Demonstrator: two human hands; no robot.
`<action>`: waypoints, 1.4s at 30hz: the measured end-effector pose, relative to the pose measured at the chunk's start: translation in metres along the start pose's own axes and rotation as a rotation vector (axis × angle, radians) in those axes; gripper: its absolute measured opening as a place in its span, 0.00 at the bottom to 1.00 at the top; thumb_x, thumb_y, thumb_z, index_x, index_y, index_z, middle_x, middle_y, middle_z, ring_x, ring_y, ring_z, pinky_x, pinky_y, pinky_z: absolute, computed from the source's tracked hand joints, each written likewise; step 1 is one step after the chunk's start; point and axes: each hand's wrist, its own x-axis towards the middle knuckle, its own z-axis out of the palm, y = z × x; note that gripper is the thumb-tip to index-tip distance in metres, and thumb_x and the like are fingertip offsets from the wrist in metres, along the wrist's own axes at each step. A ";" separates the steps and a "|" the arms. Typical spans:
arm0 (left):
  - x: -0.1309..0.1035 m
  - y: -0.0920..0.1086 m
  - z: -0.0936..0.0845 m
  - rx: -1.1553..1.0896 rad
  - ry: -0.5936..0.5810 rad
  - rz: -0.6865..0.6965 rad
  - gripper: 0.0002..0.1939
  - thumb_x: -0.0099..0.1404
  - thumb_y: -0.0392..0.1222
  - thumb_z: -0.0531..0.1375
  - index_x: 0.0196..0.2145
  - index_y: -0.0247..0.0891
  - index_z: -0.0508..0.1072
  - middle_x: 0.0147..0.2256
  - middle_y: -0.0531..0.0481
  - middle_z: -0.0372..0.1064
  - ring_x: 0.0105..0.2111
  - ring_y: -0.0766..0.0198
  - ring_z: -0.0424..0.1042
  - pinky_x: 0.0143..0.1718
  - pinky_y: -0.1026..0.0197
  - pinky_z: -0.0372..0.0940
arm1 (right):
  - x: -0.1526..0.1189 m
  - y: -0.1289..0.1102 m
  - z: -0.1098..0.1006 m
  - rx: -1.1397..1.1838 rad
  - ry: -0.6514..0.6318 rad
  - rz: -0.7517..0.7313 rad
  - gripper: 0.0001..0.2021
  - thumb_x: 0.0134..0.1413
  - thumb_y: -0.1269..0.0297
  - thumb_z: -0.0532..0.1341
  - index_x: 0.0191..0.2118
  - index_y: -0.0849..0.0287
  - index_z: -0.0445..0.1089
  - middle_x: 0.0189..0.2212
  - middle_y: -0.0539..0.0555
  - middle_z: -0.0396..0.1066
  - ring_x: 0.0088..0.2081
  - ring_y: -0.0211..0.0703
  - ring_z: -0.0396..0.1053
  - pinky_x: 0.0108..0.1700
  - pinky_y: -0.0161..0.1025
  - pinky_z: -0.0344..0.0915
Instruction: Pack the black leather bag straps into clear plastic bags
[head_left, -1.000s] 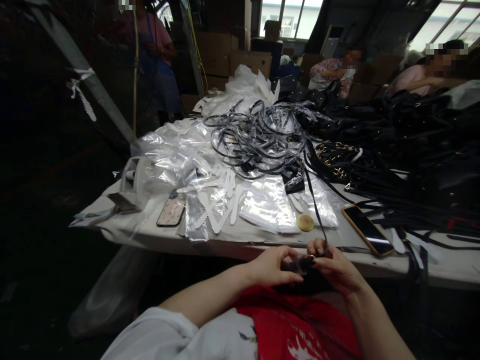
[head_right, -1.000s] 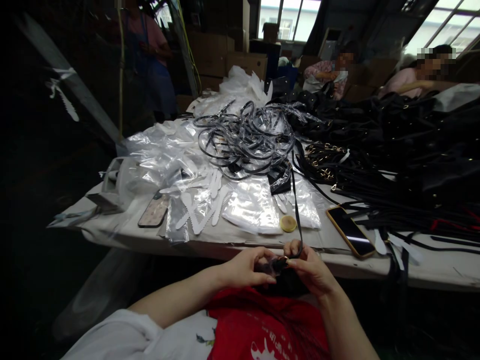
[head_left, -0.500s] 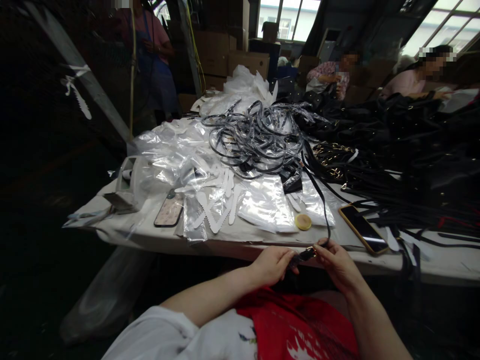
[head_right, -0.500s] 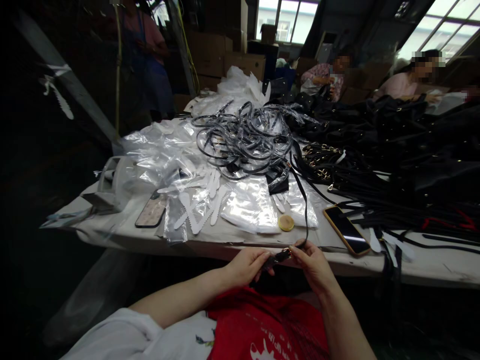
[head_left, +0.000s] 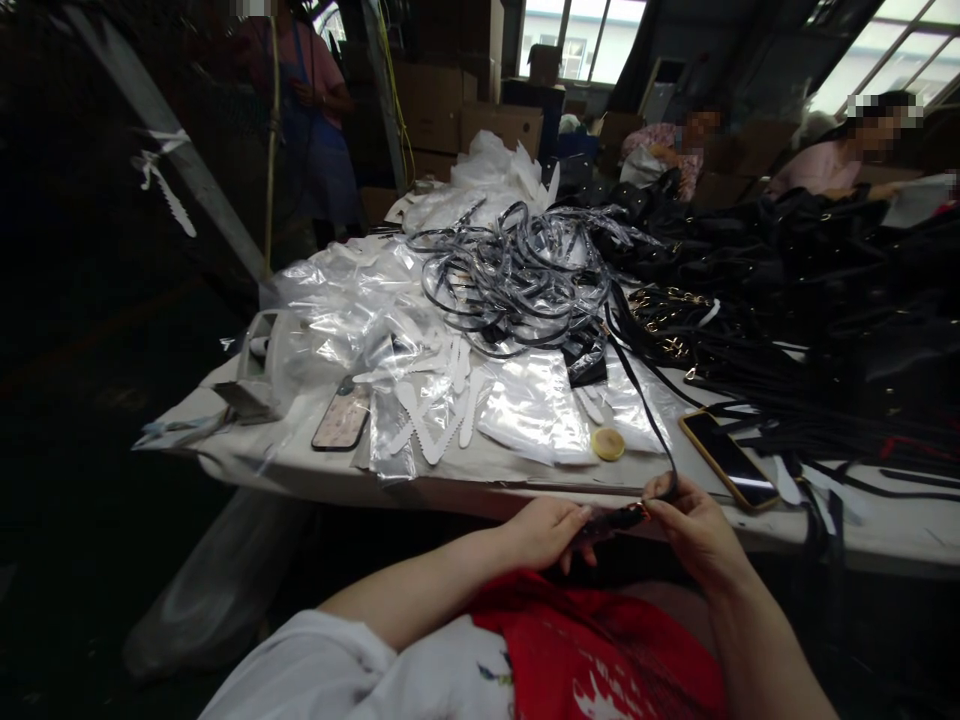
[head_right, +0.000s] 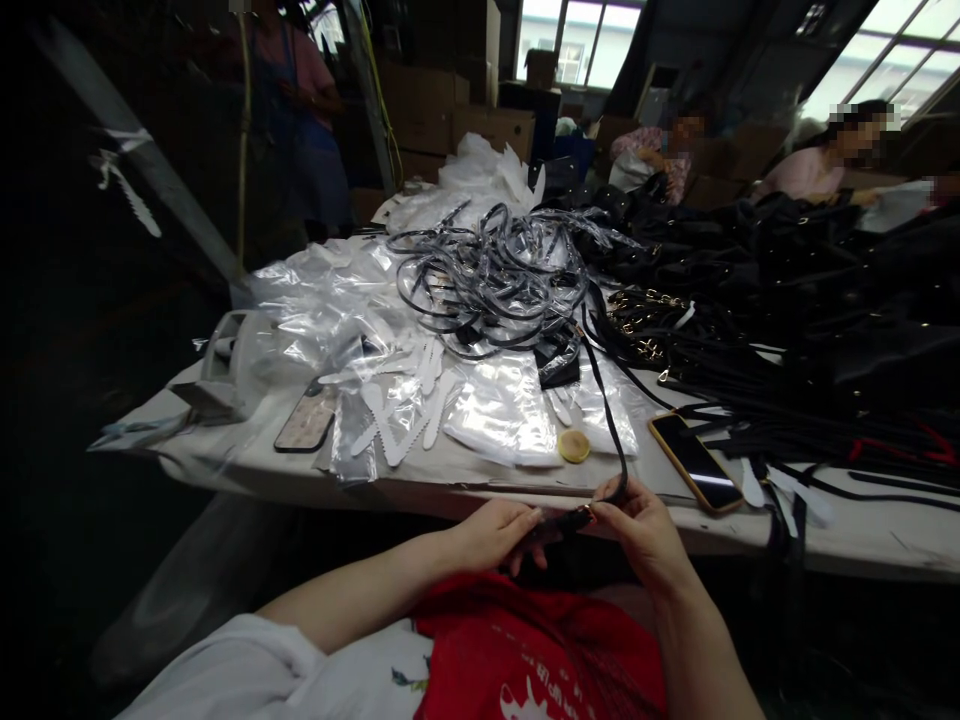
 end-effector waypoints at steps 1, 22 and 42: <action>0.000 0.001 0.001 0.000 0.001 0.008 0.34 0.72 0.61 0.41 0.34 0.30 0.75 0.30 0.44 0.75 0.16 0.72 0.63 0.19 0.68 0.57 | 0.000 0.000 0.001 0.000 -0.001 0.003 0.15 0.36 0.65 0.78 0.27 0.56 0.72 0.25 0.48 0.71 0.28 0.37 0.66 0.31 0.32 0.65; 0.011 -0.003 0.004 -0.056 0.063 0.104 0.34 0.72 0.63 0.42 0.44 0.30 0.74 0.32 0.44 0.73 0.23 0.68 0.68 0.27 0.66 0.64 | 0.013 0.014 0.020 -0.027 -0.135 0.137 0.18 0.33 0.62 0.78 0.25 0.58 0.68 0.25 0.46 0.68 0.27 0.37 0.66 0.31 0.35 0.65; 0.016 0.001 0.009 0.033 0.395 0.261 0.28 0.73 0.57 0.47 0.32 0.33 0.76 0.28 0.46 0.73 0.29 0.63 0.70 0.31 0.64 0.63 | 0.008 0.024 0.047 -0.020 -0.009 0.088 0.16 0.46 0.51 0.72 0.38 0.55 0.81 0.45 0.55 0.77 0.46 0.52 0.71 0.43 0.40 0.67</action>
